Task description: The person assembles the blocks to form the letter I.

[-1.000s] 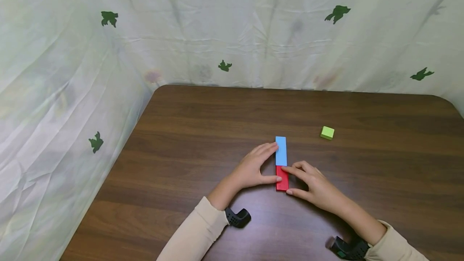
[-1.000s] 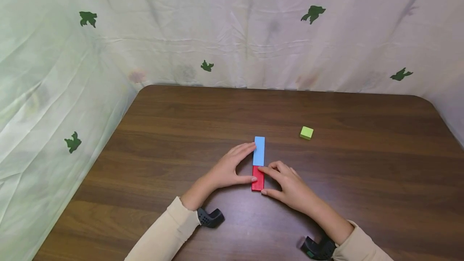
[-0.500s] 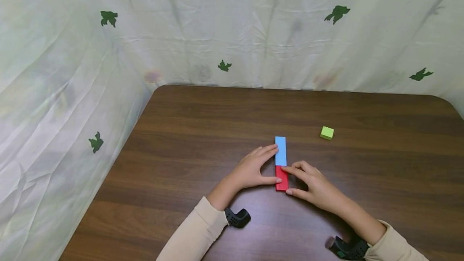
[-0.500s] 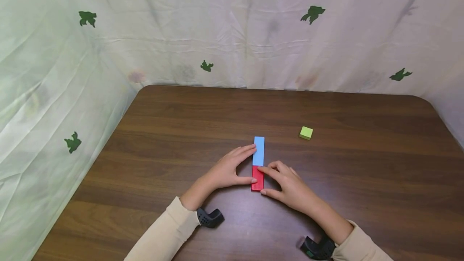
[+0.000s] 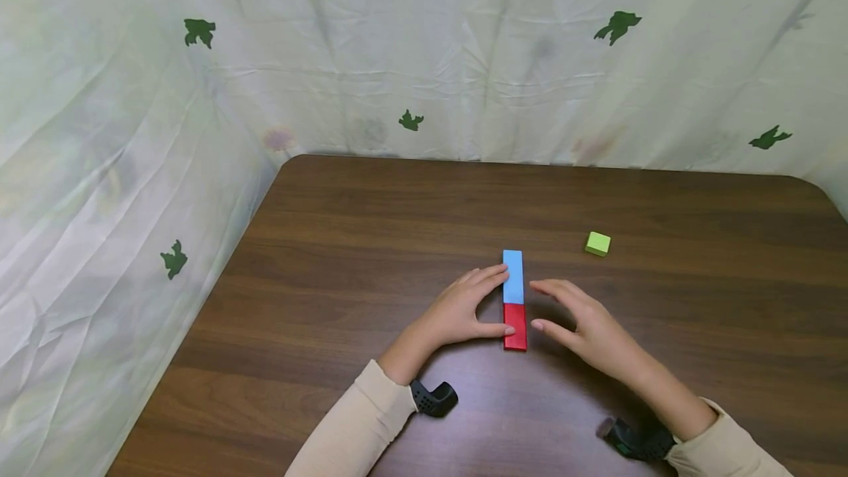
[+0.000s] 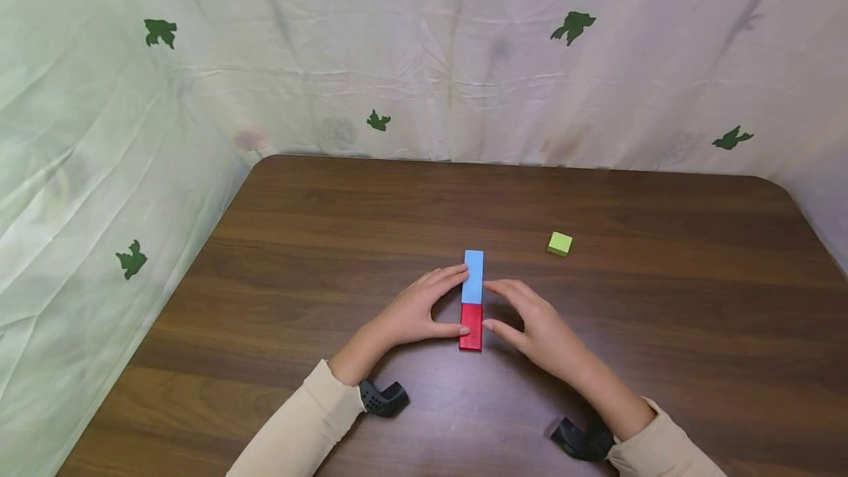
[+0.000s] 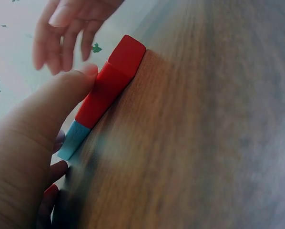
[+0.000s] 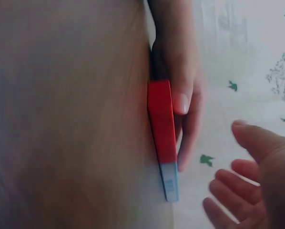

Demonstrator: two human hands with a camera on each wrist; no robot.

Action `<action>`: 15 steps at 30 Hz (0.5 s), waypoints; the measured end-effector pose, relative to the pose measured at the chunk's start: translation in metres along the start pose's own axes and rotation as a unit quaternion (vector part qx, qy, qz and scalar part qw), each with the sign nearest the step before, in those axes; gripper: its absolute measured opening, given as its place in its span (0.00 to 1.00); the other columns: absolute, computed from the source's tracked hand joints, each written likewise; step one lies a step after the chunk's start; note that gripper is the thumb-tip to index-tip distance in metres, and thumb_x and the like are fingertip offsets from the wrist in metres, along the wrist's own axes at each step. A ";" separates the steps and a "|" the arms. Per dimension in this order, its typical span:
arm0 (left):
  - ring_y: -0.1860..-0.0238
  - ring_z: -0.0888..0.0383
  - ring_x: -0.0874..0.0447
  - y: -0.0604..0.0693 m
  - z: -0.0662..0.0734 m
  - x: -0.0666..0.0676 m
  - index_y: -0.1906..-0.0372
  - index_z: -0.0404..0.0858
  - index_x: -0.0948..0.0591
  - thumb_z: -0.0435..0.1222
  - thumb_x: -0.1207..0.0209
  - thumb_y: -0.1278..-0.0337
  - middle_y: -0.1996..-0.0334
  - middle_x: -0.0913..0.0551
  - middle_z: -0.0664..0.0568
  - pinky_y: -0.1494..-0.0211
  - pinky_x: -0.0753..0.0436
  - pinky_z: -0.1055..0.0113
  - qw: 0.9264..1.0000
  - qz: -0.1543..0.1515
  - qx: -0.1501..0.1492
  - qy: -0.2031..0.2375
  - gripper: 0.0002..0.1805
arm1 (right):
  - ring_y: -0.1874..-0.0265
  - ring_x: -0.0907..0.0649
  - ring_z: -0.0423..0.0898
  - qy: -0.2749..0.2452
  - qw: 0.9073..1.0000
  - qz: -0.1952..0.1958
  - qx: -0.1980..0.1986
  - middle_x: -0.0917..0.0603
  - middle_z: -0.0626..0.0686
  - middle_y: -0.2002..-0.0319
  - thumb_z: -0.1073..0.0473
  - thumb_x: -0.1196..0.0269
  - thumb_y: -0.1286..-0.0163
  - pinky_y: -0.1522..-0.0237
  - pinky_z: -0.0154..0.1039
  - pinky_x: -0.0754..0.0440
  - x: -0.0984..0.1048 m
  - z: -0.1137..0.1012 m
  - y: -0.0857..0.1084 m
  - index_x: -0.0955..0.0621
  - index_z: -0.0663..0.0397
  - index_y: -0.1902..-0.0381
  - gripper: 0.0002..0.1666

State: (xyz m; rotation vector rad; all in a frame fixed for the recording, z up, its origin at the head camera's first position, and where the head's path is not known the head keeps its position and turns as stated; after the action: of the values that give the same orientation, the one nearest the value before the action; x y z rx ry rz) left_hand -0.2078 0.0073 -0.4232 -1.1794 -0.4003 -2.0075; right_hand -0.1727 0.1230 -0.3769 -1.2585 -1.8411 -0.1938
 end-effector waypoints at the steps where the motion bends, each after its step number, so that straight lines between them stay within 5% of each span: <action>1: 0.35 0.58 0.47 0.000 0.000 0.000 0.34 0.42 0.38 0.57 0.41 0.54 0.34 0.42 0.55 0.34 0.48 0.63 1.000 -0.001 0.001 0.000 0.43 | 0.49 0.27 0.45 0.003 1.000 0.011 0.002 0.26 0.48 0.48 0.60 0.33 0.46 0.51 0.46 0.28 0.004 -0.001 -0.001 0.28 0.58 0.44 0.31; 9: 0.35 0.58 0.47 0.000 -0.002 -0.002 0.34 0.43 0.38 0.57 0.40 0.55 0.34 0.42 0.56 0.35 0.48 0.63 1.000 -0.008 0.011 -0.002 0.43 | 0.49 0.27 0.47 0.031 0.996 0.080 0.029 0.26 0.52 0.48 0.67 0.29 0.55 0.46 0.26 0.35 0.032 -0.004 -0.010 0.30 0.58 0.42 0.39; 15: 0.35 0.58 0.47 -0.001 -0.002 -0.003 0.34 0.43 0.39 0.58 0.41 0.55 0.34 0.43 0.56 0.35 0.48 0.63 1.000 -0.009 0.009 -0.002 0.43 | 0.48 0.27 0.49 0.057 0.991 0.112 0.037 0.26 0.54 0.47 0.62 0.30 0.50 0.45 0.29 0.35 0.048 -0.001 -0.016 0.30 0.59 0.42 0.37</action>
State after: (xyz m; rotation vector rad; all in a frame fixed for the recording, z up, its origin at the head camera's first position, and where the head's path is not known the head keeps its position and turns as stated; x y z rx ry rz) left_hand -0.2092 0.0076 -0.4265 -1.1727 -0.4322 -2.0128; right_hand -0.1906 0.1480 -0.3362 -1.3627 -1.5830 -0.0719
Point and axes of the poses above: each hand's wrist, its own y-axis away from the middle knuckle, its own x-axis out of the back of the hand, z = x × y, the point moved 10 cm from there along -y, towards the middle knuckle
